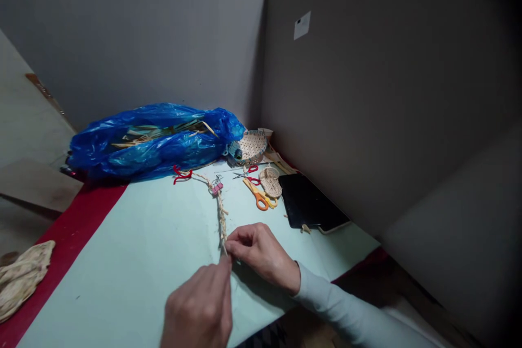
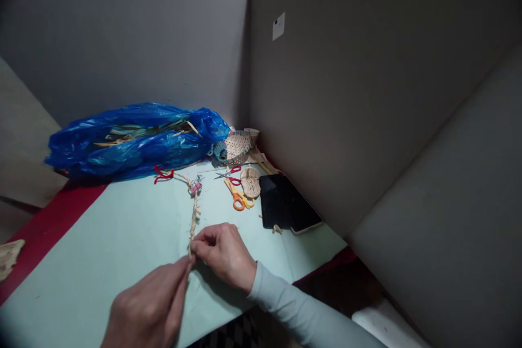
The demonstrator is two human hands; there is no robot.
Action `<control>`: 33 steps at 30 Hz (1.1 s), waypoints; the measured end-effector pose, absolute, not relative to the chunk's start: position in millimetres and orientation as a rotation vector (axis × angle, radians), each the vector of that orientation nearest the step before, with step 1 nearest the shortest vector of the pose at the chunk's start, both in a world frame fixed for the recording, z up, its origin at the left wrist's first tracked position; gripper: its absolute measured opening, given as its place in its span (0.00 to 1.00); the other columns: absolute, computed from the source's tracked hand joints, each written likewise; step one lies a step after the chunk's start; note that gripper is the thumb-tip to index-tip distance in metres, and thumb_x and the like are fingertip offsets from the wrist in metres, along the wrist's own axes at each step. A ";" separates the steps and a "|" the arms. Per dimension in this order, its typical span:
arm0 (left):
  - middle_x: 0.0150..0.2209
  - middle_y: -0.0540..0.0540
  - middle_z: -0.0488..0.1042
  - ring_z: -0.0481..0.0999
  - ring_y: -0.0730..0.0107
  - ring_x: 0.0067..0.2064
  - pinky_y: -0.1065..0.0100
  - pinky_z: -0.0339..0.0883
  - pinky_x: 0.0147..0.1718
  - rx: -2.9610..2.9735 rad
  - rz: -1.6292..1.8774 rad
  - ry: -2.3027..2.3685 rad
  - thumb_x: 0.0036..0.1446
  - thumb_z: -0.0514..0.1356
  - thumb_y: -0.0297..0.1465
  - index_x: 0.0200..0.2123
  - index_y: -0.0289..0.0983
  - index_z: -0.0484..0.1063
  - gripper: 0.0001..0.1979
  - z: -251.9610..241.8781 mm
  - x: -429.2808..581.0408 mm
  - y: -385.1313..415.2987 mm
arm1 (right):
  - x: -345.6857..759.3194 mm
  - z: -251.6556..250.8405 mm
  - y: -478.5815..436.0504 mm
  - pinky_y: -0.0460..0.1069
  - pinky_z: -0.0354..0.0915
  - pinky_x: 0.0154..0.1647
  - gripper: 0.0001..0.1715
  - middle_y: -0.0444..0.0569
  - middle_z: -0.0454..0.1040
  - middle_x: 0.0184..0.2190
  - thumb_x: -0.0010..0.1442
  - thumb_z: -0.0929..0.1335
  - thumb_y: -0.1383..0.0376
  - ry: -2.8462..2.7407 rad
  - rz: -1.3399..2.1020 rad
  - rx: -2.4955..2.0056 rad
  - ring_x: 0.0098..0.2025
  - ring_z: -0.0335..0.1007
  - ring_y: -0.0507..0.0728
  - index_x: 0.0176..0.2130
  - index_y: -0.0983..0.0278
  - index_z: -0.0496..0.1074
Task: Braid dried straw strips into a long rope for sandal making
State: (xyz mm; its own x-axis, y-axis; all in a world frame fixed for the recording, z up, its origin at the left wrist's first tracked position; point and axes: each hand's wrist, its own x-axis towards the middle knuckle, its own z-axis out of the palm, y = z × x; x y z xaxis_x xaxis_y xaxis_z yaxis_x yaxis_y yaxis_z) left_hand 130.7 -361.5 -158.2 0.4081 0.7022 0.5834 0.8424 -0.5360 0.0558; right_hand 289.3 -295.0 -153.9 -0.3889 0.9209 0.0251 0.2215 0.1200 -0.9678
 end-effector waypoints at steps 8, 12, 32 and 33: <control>0.24 0.43 0.73 0.75 0.64 0.24 0.67 0.67 0.21 -2.265 -0.443 -1.130 0.52 0.49 0.15 0.43 0.21 0.73 0.18 -164.8 159.8 -366.1 | 293.4 -150.7 -292.6 0.46 0.63 0.33 0.16 0.51 0.77 0.28 0.53 0.70 0.59 -1.539 1.643 -0.972 0.27 0.65 0.51 0.32 0.72 0.77; 0.27 0.45 0.75 0.77 0.63 0.30 0.66 0.68 0.28 -2.543 -0.725 -1.392 0.61 0.51 0.26 0.39 0.34 0.74 0.12 -154.2 140.1 -369.7 | 294.7 -152.6 -293.5 0.45 0.60 0.30 0.17 0.52 0.77 0.28 0.54 0.70 0.58 -1.522 1.681 -0.928 0.25 0.63 0.49 0.31 0.72 0.77; 0.17 0.59 0.56 0.46 0.85 0.15 0.74 0.36 0.15 -2.582 -2.088 -2.993 0.51 0.62 0.43 0.31 0.33 0.72 0.17 -142.4 141.2 -324.5 | 310.5 -132.7 -308.3 0.46 0.51 0.26 0.16 0.46 0.71 0.21 0.62 0.63 0.63 -2.145 0.774 -1.252 0.23 0.59 0.50 0.32 0.67 0.77; 0.17 0.58 0.58 0.47 0.85 0.15 0.74 0.36 0.15 -2.550 -2.095 -2.993 0.51 0.62 0.42 0.31 0.32 0.72 0.17 -142.2 141.4 -325.7 | 310.4 -131.6 -312.9 0.46 0.52 0.27 0.16 0.47 0.73 0.23 0.63 0.62 0.63 -2.175 0.690 -1.263 0.24 0.61 0.50 0.32 0.66 0.76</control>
